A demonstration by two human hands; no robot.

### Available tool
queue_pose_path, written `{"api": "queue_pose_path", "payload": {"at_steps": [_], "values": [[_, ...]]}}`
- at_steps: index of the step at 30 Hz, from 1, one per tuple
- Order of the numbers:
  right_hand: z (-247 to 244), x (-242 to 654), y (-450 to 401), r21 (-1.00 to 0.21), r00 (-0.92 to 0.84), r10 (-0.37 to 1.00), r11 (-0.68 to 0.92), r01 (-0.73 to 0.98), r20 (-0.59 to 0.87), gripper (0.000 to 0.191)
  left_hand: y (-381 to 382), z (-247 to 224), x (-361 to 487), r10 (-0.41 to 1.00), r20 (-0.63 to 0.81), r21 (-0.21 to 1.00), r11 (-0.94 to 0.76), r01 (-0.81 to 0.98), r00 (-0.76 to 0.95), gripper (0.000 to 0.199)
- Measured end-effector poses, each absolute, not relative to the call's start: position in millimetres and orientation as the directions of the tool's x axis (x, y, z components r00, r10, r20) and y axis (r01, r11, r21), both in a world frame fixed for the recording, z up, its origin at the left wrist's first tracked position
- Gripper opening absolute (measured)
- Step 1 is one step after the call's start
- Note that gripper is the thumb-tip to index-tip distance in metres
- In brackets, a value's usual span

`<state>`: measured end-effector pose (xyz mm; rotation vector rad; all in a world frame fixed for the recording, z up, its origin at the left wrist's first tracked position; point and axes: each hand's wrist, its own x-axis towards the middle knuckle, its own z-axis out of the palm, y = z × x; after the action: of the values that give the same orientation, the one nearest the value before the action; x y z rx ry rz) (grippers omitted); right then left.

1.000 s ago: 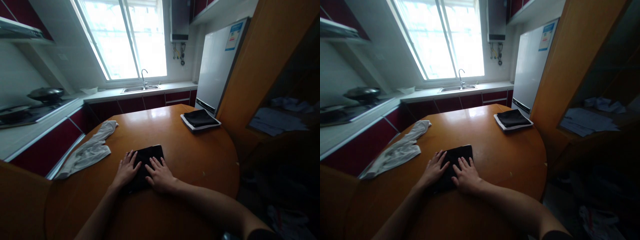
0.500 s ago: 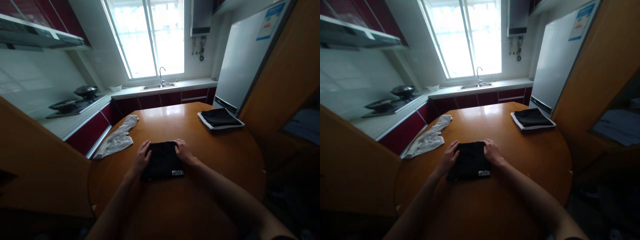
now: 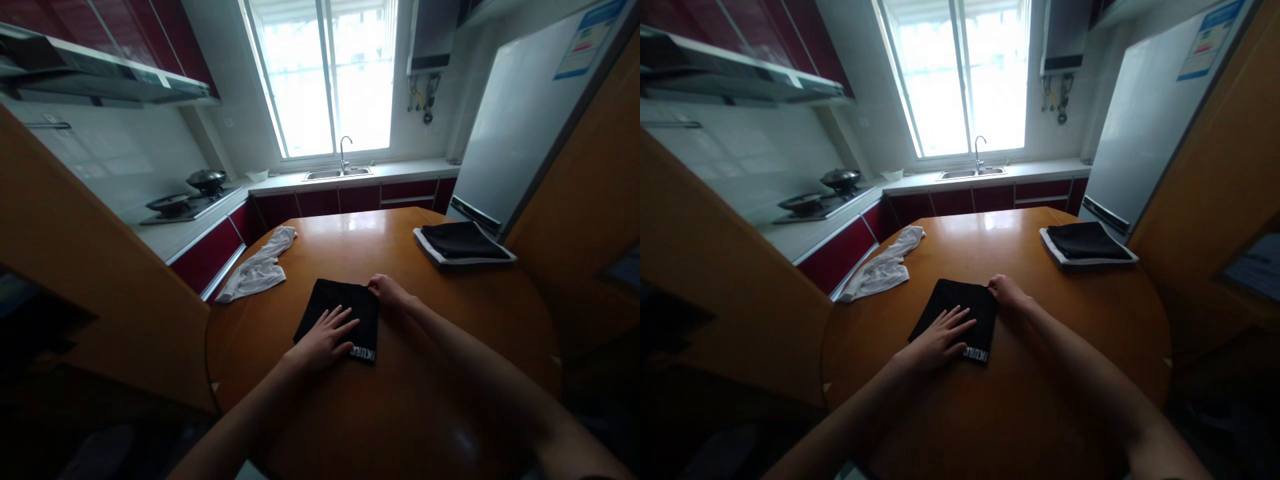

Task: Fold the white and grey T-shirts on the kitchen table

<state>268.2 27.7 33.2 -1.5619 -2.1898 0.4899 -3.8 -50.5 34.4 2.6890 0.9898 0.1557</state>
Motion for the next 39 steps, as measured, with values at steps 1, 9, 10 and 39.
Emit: {"api": "queue_pose_path", "payload": {"at_steps": [1, 9, 10, 39], "values": [[33.2, 271.7, 17.3, -0.497, -0.277, 0.954, 0.299, 0.815, 0.119, 0.020, -48.0, 40.3, -8.7, 0.621, -0.002, 0.310, -0.745, 0.590, 0.784, 0.059], [28.4, 274.6, -99.2, -0.522, -0.142, 0.988, 0.149, 0.839, 0.055, 0.022, -42.2, 61.3, -22.1, 0.554, -0.004, 0.420, -0.754, 0.505, 0.832, 0.050], [29.4, 269.3, -114.3, -0.551, -0.133, 0.990, 0.134, 0.824, 0.043, 0.023, -43.4, 58.7, -17.1, 0.597, 0.024, 0.404, -0.739, 0.538, 0.802, 0.045], [85.4, 208.4, 39.3, -0.474, -0.348, 0.771, 0.069, 0.878, -0.533, 0.027, -124.8, 16.4, 59.2, 0.796, 0.256, 0.191, -0.598, 0.778, 0.549, 0.052]]}}
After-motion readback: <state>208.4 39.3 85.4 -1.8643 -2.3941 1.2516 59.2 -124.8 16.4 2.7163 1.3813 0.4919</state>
